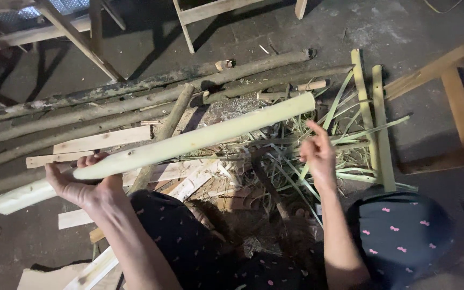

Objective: Shaving bark off a wooden branch using a curved blade

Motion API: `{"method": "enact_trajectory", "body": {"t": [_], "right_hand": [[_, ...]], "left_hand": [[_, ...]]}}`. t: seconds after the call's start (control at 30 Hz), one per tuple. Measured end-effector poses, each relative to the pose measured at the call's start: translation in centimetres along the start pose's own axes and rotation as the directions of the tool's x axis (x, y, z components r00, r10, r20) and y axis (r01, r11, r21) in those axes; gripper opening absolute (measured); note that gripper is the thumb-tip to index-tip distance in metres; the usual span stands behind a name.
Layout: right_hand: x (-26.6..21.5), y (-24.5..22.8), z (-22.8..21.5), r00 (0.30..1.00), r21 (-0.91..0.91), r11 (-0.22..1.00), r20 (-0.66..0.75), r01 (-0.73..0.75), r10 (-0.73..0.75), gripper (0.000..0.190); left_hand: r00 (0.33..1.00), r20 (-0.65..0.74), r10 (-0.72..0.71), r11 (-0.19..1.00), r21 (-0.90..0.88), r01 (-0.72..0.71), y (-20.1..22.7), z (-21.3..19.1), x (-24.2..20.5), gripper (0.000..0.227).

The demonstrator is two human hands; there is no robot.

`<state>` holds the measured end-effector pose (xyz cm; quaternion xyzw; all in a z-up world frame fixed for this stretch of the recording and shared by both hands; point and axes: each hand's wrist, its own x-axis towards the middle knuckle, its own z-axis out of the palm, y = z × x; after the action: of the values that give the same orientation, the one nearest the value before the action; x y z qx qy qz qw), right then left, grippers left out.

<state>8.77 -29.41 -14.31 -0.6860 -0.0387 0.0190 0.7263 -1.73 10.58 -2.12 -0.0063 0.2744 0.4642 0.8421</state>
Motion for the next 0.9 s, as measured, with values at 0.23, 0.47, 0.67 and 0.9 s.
{"method": "enact_trajectory", "body": {"t": [0.23, 0.47, 0.67, 0.9], "right_hand": [[-0.3, 1.2, 1.3, 0.985, 0.207, 0.963, 0.05, -0.174, 0.167, 0.015], [-0.1, -0.2, 4.1, 0.963, 0.706, 0.671, 0.265, -0.229, 0.05, 0.036], [0.1, 4.8, 1.5, 0.961, 0.737, 0.631, 0.093, -0.241, 0.259, 0.02], [-0.6, 1.8, 2.4, 0.867, 0.798, 0.514, 0.024, -0.316, 0.497, 0.041]], "left_hand": [[0.995, -0.01, -0.103, 0.994, -0.02, 0.103, -0.4, 0.2, -0.3, 0.036], [0.989, 0.002, -0.145, 0.973, 0.179, 0.143, -1.2, -0.5, 0.4, 0.029], [0.913, 0.277, -0.299, 0.94, 0.247, 0.233, -2.3, 0.5, -1.7, 0.035], [0.674, 0.646, -0.359, 0.906, 0.415, 0.084, -3.6, 1.3, -1.8, 0.038]]}}
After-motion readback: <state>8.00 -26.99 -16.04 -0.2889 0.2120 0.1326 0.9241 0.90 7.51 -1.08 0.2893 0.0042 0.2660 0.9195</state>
